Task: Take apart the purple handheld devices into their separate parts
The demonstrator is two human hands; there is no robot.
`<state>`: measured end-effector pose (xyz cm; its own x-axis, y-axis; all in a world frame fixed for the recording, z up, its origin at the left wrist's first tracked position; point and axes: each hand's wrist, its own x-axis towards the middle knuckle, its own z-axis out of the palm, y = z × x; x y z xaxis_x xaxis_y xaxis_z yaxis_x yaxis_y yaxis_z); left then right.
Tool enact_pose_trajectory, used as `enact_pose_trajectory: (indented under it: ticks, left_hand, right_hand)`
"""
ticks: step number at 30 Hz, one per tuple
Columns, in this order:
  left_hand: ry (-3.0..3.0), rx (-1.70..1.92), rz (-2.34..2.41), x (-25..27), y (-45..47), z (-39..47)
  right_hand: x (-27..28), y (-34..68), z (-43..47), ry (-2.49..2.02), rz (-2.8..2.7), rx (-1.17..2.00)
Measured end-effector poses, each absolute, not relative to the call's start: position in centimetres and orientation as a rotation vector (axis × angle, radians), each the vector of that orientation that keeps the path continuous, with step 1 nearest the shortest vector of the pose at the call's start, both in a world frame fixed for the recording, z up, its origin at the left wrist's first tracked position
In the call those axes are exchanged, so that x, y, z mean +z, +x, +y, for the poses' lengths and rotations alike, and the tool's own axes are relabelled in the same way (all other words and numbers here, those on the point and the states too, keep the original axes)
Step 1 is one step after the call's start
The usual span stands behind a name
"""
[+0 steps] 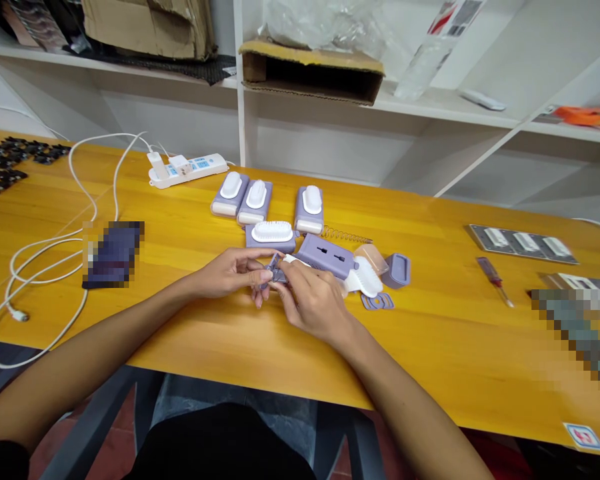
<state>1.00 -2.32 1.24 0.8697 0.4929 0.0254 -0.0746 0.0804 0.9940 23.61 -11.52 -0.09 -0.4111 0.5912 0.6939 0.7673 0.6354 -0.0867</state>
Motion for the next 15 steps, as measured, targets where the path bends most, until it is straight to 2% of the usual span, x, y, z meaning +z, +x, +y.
enact_pose_trajectory:
  ticks: [15]
  left_hand:
    - [1.24, 0.209, 0.388, 2.5, 0.4, -1.6]
  right_hand:
    - [0.5, 23.2, -11.9, -1.014, -2.248, -0.641]
